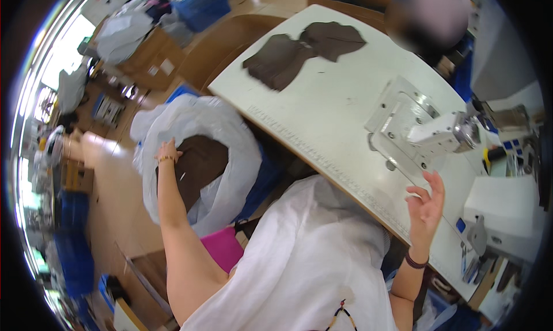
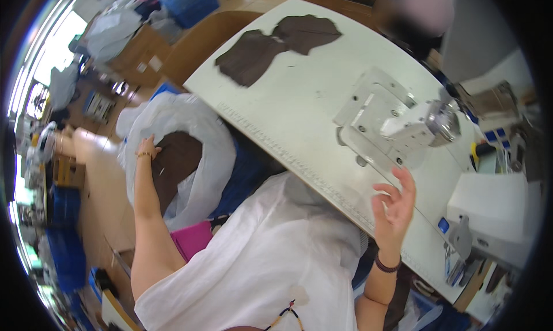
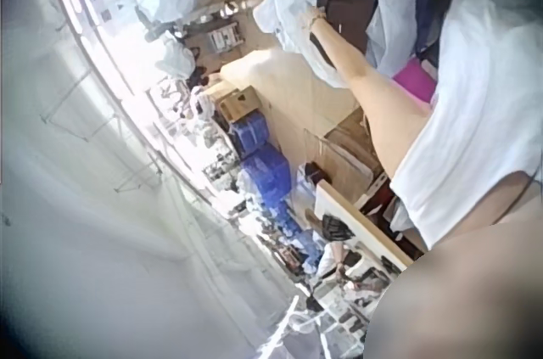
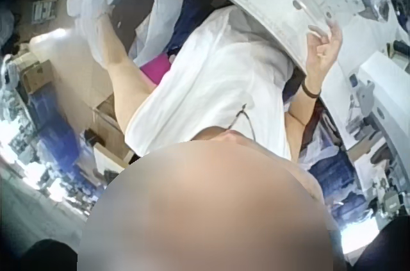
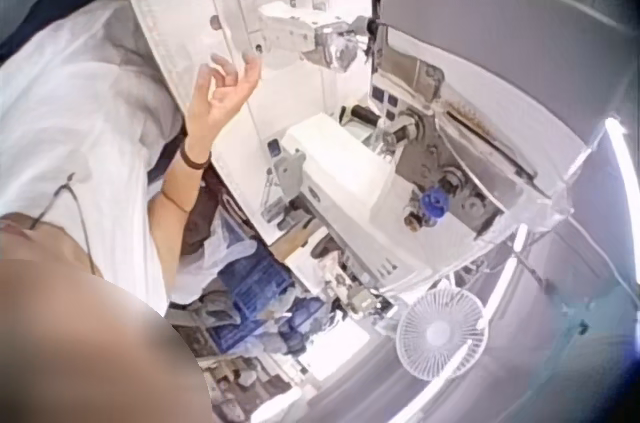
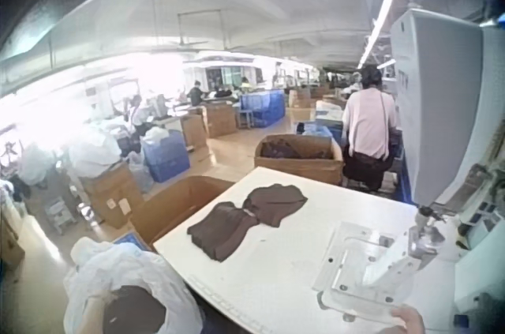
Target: Sewing together leather shoe upper components using an industrial sewing machine.
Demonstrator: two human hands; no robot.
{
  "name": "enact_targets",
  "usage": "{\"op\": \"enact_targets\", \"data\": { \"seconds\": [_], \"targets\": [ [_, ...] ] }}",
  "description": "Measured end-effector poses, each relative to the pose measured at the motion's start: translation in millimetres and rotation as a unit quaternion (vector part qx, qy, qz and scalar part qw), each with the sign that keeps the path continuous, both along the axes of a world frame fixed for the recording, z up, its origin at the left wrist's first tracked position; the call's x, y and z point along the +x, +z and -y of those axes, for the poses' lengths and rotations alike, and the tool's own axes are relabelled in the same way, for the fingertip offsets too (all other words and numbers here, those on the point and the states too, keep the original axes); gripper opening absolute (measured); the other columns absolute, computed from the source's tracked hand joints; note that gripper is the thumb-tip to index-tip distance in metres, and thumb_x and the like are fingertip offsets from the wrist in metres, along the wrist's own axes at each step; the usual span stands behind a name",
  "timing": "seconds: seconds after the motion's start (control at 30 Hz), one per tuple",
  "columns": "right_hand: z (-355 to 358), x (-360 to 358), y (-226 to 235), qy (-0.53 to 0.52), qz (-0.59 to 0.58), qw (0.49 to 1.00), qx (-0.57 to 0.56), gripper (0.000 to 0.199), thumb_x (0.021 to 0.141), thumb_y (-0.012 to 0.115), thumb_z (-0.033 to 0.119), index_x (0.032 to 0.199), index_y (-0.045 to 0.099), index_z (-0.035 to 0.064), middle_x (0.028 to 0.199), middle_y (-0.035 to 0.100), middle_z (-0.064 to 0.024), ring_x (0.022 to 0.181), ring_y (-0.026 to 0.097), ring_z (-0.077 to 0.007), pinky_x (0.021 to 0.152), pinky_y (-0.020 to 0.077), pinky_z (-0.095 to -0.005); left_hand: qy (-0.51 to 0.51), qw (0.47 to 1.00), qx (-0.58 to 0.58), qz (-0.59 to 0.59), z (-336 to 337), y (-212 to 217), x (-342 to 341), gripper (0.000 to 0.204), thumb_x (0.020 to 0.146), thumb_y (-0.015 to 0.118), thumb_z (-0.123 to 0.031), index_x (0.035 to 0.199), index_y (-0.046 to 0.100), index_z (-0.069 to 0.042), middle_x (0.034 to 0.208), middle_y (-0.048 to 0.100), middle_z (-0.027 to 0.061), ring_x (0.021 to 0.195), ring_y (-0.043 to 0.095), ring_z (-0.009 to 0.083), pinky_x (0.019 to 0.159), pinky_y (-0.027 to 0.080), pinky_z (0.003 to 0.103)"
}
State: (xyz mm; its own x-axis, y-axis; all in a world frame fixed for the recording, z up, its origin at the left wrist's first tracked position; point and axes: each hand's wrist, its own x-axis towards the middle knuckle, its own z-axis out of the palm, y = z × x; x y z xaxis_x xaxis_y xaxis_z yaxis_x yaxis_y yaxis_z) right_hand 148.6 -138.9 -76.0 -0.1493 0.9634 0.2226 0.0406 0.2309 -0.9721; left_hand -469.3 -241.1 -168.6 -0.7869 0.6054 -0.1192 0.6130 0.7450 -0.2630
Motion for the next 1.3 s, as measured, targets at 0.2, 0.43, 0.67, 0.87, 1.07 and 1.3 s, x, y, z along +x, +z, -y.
{"op": "enact_targets", "data": {
  "seconds": [0.2, 0.43, 0.67, 0.87, 1.07, 1.3],
  "targets": [
    [53, 151, 18, -0.295, 0.225, 0.918, 0.137, 0.023, 0.081, 0.064, 0.004, 0.103, 0.062, 0.0000, 0.114, 0.058, -0.0127, 0.098, 0.057, -0.0206, 0.082, 0.0448, -0.0290, -0.343, 0.794, 0.500, 0.040, -141, 53, 117, 0.028, 0.083, 0.062, -0.009, 0.111, 0.061, -0.002, 0.103, 0.063, 0.0151, 0.092, 0.061, 0.0267, 0.083, 0.047, 0.036],
    [234, 281, -19, -0.639, 0.459, 0.612, -0.079, 0.025, 0.076, 0.071, 0.025, 0.079, 0.067, 0.0003, 0.085, 0.066, -0.0145, 0.084, 0.063, -0.0294, 0.075, 0.0476, -0.0337, -0.619, 0.627, 0.412, 0.232, -209, 131, 321, 0.015, 0.085, 0.059, -0.003, 0.098, 0.063, 0.004, 0.092, 0.063, 0.0124, 0.075, 0.060, 0.0202, 0.062, 0.049, 0.028],
    [320, 280, -142, -0.611, 0.516, 0.526, -0.289, 0.059, 0.066, 0.076, 0.039, 0.111, 0.060, 0.0045, 0.118, 0.057, -0.0147, 0.110, 0.052, -0.0316, 0.088, 0.0441, -0.0413, -0.708, 0.558, 0.324, 0.287, -208, 147, 391, 0.012, 0.083, 0.058, 0.002, 0.094, 0.063, 0.005, 0.090, 0.062, 0.0137, 0.072, 0.060, 0.0212, 0.060, 0.049, 0.028],
    [320, 262, -188, -0.652, 0.516, 0.488, -0.266, 0.075, 0.064, 0.077, 0.039, 0.123, 0.049, 0.0018, 0.127, 0.050, -0.0154, 0.119, 0.044, -0.0311, 0.102, 0.0293, -0.0460, -0.762, 0.506, 0.268, 0.303, -191, 154, 422, 0.012, 0.080, 0.061, 0.006, 0.091, 0.062, 0.005, 0.090, 0.061, 0.0145, 0.071, 0.060, 0.0231, 0.060, 0.048, 0.029],
    [321, 232, -195, -0.720, 0.558, 0.399, -0.107, 0.043, 0.075, 0.071, 0.033, 0.103, 0.057, 0.0038, 0.110, 0.058, -0.0125, 0.109, 0.050, -0.0305, 0.095, 0.0355, -0.0428, -0.784, 0.473, 0.247, 0.319, -189, 146, 438, 0.011, 0.080, 0.061, 0.004, 0.091, 0.063, 0.003, 0.090, 0.062, 0.0121, 0.071, 0.060, 0.0208, 0.063, 0.048, 0.028],
    [294, 229, -44, -0.821, 0.373, 0.422, 0.089, 0.031, 0.097, 0.045, 0.025, 0.087, 0.061, 0.0004, 0.083, 0.058, -0.0070, 0.079, 0.053, -0.0162, 0.078, 0.0441, -0.0296, -0.753, 0.502, 0.238, 0.353, -192, 152, 432, 0.011, 0.076, 0.066, 0.000, 0.087, 0.066, -0.002, 0.086, 0.063, 0.0123, 0.076, 0.062, 0.0283, 0.066, 0.049, 0.032]
  ]
}}
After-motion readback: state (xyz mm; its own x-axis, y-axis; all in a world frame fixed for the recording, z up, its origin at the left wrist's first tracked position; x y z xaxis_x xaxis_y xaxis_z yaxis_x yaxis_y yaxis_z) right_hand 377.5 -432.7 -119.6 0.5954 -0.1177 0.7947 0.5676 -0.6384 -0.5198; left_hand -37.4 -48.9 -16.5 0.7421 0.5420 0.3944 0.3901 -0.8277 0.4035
